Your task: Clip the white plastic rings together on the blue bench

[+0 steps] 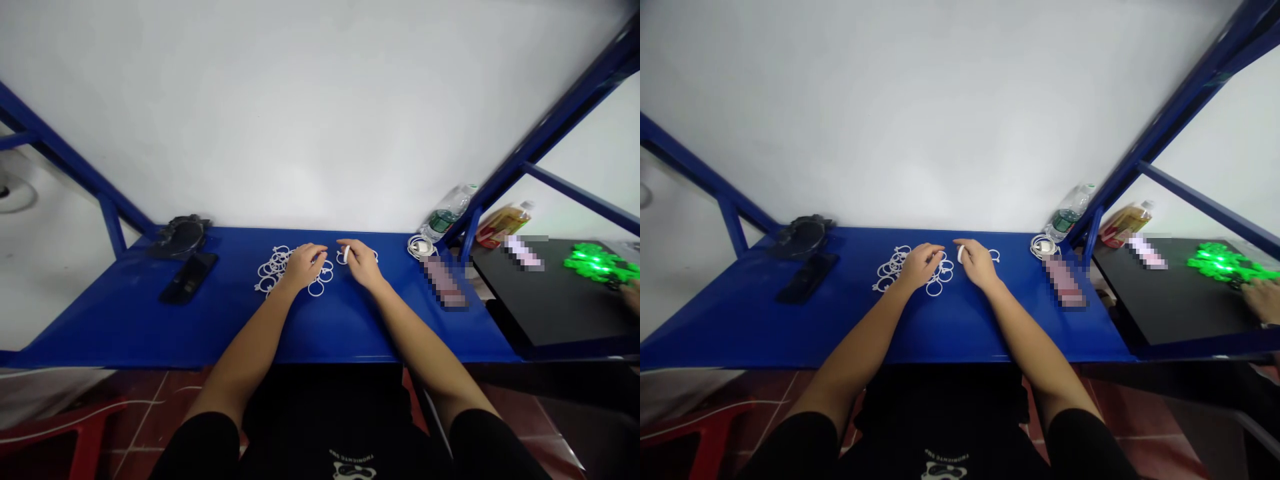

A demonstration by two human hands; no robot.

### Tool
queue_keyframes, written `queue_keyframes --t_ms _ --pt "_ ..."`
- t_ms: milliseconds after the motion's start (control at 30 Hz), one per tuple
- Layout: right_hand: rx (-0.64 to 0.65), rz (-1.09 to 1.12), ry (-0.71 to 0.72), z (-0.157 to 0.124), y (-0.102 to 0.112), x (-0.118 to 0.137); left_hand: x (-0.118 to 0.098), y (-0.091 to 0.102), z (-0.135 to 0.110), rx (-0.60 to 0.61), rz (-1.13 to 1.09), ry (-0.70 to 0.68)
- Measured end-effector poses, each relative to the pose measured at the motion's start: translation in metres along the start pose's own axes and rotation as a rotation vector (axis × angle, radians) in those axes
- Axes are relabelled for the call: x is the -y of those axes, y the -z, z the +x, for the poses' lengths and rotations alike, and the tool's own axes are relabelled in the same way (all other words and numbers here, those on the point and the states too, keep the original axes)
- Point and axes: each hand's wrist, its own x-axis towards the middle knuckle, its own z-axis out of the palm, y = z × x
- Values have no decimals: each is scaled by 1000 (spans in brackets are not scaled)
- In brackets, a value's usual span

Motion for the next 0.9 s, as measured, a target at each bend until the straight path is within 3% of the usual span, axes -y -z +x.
queue_keyframes --t_ms 167,300,400,500,667,833,900 --pt "119 125 -21 -16 -20 11 -11 -4 -6 27 -126 -41" --pt "43 284 -184 -26 -28 7 -12 -9 -8 153 -125 -23" --pt "-19 408 -233 -26 -30 4 -14 -10 -6 169 -208 51" --pt "-50 519 -239 -23 -27 2 -19 -8 -4 187 -404 218" --pt "-35 352 -145 -24 -17 1 -25 -4 -1 311 -619 378" --pt "50 226 48 -25 -14 3 -24 -5 0 318 -693 403" --pt "76 182 93 -24 -12 2 -21 -6 1 266 -690 412"
